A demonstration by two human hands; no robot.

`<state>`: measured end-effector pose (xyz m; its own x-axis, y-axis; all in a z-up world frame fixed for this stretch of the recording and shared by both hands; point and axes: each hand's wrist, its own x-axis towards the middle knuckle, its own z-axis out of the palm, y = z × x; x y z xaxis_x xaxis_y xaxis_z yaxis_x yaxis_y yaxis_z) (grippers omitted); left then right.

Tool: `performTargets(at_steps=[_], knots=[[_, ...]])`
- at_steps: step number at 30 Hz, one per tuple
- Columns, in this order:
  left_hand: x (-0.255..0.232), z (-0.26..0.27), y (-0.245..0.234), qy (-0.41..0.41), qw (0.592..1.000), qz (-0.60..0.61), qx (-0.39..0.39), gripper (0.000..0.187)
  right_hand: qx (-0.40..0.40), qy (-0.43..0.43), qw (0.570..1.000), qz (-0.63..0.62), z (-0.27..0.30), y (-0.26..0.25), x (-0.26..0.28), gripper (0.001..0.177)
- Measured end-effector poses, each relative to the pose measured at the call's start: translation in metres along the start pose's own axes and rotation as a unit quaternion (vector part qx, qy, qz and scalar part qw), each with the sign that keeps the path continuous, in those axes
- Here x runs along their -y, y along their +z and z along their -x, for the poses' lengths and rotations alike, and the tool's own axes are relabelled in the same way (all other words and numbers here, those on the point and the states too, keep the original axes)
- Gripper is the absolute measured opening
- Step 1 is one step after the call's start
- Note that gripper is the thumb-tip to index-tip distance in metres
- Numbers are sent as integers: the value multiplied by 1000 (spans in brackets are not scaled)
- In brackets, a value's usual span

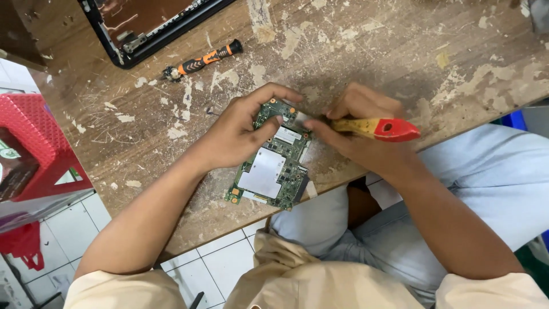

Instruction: The person uses a small brush to clean dust and debris from a green circuit board. They hold the board with one hand and sweep the brush across its surface, occasionally rotating the board to access different areas.

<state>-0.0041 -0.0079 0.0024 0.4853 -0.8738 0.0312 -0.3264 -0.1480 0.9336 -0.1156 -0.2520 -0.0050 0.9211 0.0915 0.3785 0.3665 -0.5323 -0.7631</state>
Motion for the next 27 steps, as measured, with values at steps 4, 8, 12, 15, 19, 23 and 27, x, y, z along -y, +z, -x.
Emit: performTargets(at_steps=[4, 8, 12, 15, 19, 23, 27], knots=[[-5, 0, -1, -10, 1000, -4, 7, 39, 39, 28, 996, -76, 0, 2, 1, 33], [-4, 0, -1, -13, 1000, -8, 2, 37, 20, 54, 997, -42, -3, 1, 7, 28], [-4, 0, -1, -20, 1000, -8, 1, 39, 19, 87, 996, -33, -1, 3, 5, 23], [-7, -1, -2, -27, 1000, -16, -1, 39, -9, 51, 998, -37, -1, 6, 0, 25], [-8, -2, -2, -30, 999, -12, 7, 39, 88, 80, 988, -100, -5, -2, 8, 18], [-6, -1, 0, -20, 1000, -17, 3, 39, 19, 83, 995, -54, -5, 2, 9, 18], [-5, -1, 0, -18, 1000, -19, 1, 39, 76, 73, 990, -97, -4, -2, 7, 16]])
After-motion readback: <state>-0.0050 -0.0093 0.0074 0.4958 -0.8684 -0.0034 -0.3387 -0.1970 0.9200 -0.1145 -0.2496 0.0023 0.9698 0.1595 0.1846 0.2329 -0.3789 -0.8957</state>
